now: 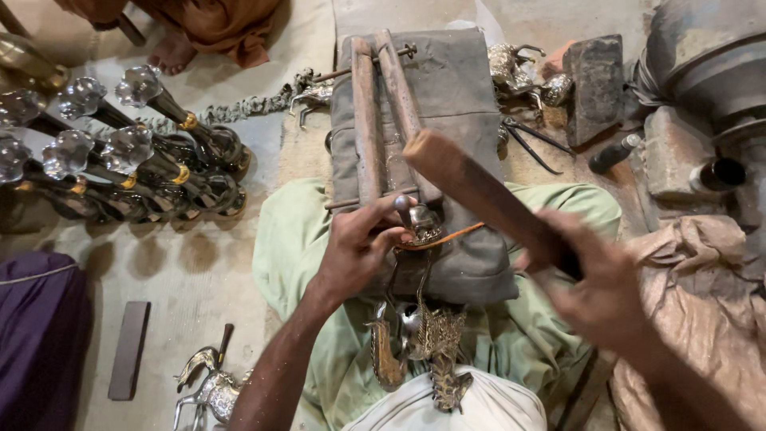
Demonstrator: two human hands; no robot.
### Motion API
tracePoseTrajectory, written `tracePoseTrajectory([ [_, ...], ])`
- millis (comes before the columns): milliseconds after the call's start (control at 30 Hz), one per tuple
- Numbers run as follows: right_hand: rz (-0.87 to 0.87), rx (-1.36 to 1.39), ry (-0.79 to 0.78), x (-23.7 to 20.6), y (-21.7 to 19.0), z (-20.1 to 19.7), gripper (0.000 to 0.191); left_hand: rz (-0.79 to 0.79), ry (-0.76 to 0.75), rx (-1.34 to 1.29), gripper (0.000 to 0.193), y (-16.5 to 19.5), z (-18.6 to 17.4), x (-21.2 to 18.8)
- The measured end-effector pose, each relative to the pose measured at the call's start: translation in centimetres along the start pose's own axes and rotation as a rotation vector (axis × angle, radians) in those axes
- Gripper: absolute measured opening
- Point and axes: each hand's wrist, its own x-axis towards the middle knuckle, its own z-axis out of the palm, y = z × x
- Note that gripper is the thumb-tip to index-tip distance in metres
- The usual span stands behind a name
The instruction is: The person sits on the floor holding a small punch against ornate silver metal figurines and strikes the punch with a wooden mallet to chase decorative patterns into the metal. They reposition the figurine and punch repeatedly while hammering different areas of the pieces.
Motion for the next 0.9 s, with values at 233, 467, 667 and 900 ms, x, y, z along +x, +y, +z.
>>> tracePoseTrajectory([
  [233, -0.491, -0.557, 0.155, 6.0, -0.8, -4.5, 0.052, 0.054, 0.085, -0.032, 0.037, -1.6, 0.8, -0.8],
  [467, -0.746, -0.599, 0.22, 10.1, -3.9, -7.0, 0.04, 0.127, 0.074, 0.046, 0.032, -2.3, 0.8, -0.9],
  [667, -0.779, -0.751, 0.256, 10.3, -3.6, -6.9, 0.036, 0.144, 0.09, 0.033, 0.034, -2.1, 1.0, -0.9],
  [900, -0.844, -1.034, 0.278, 10.3, -2.0, -6.6, 0.034, 0.136, 0.055, 0.041, 0.037, -1.6, 0.5, -0.5],
])
